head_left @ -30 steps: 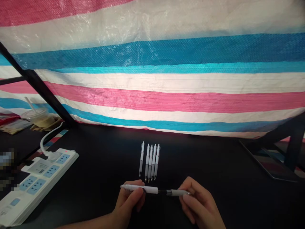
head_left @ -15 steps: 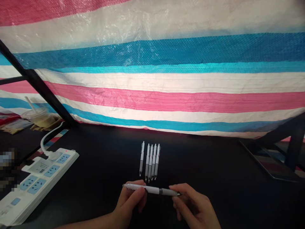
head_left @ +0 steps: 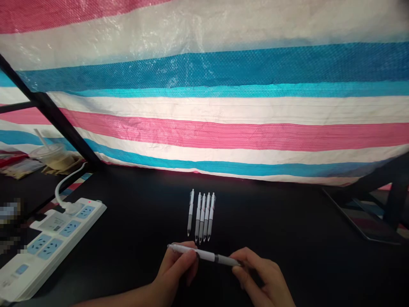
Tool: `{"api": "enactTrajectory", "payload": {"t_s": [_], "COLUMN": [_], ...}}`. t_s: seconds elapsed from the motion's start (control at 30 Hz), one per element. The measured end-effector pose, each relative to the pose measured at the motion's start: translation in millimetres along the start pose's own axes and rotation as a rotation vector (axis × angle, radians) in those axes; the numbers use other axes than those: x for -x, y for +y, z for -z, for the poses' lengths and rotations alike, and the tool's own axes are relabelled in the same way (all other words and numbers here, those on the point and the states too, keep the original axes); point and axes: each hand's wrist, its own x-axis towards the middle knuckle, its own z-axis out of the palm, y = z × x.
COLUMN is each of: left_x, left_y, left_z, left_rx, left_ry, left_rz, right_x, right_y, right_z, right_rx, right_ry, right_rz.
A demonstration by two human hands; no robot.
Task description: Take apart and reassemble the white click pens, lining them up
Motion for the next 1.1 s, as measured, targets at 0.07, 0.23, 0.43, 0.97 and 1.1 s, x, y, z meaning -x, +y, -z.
{"api": "enactTrajectory", "payload": {"t_s": [0.07,0.23,0.43,0.97,1.1], "left_x": [2,8,11,7,6], "left_y": [-2,-1,-8,-1,0], "left_z": [0.7,-0.8,0.3,-1.7,-3.4], "left_rx": [-0.001,0.030,0.082,0.019,-0.001], "left_ry": [-0.006,-0.011,0.040,0.026,0.023], "left_rz": [-0.006,-0.038,-0.120,-0.077,-0.039], "right_x": [0,3,2,1,1], "right_y": [3,10,4,10,7], "right_z": [0,-3,-9,-9,-8], "right_rx": [-0.028,-0.134,-0.319,-0.251,-0.211], "right_ry": [-0.050,-0.116,0.017,-0.052,-0.090], "right_rz": [-0.009,-0.078,-0.066,-0.114,-0.147]}}
